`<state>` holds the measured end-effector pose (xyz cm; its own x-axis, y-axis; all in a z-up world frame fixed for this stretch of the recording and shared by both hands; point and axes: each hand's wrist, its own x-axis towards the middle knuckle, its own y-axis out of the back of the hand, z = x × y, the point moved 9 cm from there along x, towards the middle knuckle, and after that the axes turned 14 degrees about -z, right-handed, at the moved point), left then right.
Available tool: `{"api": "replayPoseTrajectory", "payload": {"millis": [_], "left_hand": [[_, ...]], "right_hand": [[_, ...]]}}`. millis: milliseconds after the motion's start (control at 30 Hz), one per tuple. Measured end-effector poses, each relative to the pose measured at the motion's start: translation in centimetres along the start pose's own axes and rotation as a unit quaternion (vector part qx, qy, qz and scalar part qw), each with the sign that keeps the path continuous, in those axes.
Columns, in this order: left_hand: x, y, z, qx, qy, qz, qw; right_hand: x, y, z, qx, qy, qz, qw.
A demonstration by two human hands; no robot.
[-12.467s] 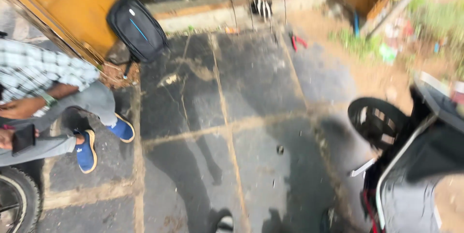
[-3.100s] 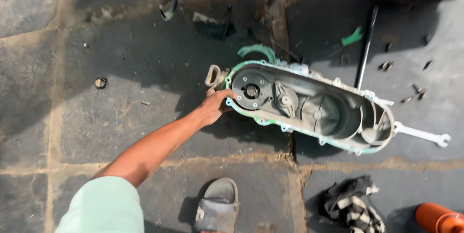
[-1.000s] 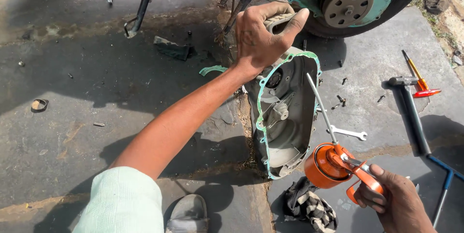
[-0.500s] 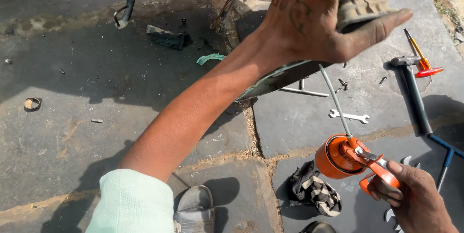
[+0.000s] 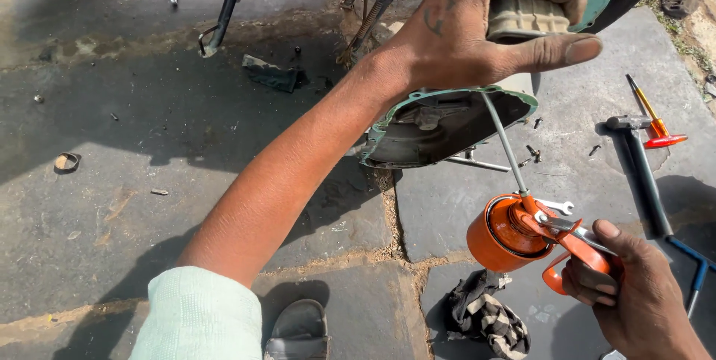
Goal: The person works on a red scooter, using a screwdriver to pry at the engine side cover and removing it from the bike. They scrape old gasket material from the cover by hand, then use an oil can to apply oil to the cover and a rubber part, holding the cover against the scooter.
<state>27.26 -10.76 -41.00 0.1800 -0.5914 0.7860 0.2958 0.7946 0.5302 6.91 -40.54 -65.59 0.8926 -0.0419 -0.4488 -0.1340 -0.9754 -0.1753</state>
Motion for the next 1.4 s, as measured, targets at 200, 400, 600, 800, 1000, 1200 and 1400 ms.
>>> {"api": "replayPoseTrajectory", "payload": {"millis": [200,400,600,800,1000,1200,1400], "left_hand": [[0.1,-0.7,0.4,0.014,-0.024,0.015,1.0],[0.0,-0.9,0.2,0.019,-0.013,0.008,1.0],[-0.2,-1.0,0.1,0.031,-0.029,0.007,0.999],[-0.4,-0.8,0.1,0.043,-0.013,-0.001,0.999],[-1.0,-0.3,0.0,0.053,-0.014,0.02,0.998],[-1.6,0.6,0.2,0.057,-0.005,0.042,0.998],[-1.7,1.2,0.2,0.048,0.016,0.016,0.999]], "right_hand": [[0.1,-1.0,-1.4,-0.043,-0.021,0.046,0.998],[-0.2,0.2,-1.7,-0.065,-0.033,0.085,0.994],[0.3,-0.6,-2.5,-0.074,0.005,0.028,0.997],[0.0,-0.6,-2.3,-0.086,-0.024,0.051,0.995],[-0.4,-1.4,-2.4,-0.106,-0.024,0.051,0.993],[-0.4,-1.6,-2.1,-0.094,-0.018,0.037,0.995],[0.2,-2.4,-2.1,-0.048,0.017,-0.053,0.997]]}}
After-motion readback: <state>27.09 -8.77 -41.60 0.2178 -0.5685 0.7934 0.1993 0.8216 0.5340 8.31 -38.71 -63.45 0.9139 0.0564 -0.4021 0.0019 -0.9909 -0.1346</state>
